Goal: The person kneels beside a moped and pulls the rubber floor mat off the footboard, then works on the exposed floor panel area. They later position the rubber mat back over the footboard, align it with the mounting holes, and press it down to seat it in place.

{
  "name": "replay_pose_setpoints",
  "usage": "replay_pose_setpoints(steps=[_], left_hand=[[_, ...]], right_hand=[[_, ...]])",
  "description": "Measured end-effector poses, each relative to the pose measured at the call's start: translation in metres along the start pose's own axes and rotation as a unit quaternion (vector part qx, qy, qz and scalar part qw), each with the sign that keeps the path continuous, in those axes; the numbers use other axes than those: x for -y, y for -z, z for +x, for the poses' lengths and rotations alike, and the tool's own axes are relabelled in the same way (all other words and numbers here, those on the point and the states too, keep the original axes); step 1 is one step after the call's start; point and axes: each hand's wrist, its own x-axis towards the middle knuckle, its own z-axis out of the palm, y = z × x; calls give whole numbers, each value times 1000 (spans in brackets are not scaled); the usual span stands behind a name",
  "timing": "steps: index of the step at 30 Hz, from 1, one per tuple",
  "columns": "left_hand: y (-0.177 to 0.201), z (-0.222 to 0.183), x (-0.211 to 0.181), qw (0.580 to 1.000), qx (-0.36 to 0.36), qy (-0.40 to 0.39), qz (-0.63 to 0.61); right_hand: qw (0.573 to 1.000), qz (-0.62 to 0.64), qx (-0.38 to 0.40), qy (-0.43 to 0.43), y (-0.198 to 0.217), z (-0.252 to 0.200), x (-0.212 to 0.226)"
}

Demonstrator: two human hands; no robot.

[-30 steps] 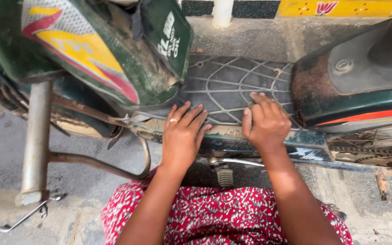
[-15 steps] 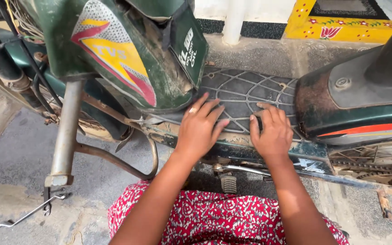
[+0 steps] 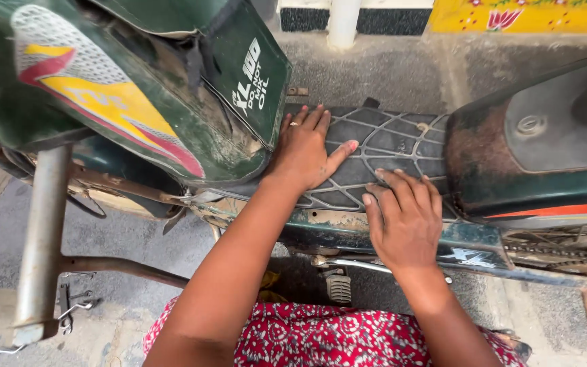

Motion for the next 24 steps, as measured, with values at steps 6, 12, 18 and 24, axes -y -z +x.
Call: replay_pose_setpoints(steps=[6,12,18,24], left_hand=[[0,-8,-2,1000,-18,-8,9],[1,-5,0,1000,-19,-19,3],[2,-10,-2,999,-35,-20,4],[0,-5,1,999,-31,-21,1]], right_hand=[[999,27,17,-16,-7,-6,4],[999,16,18,-29,-11,-7,5],[999,13,32,-26,-12,-12,6],[999,34,38,-15,-6,-13,4]])
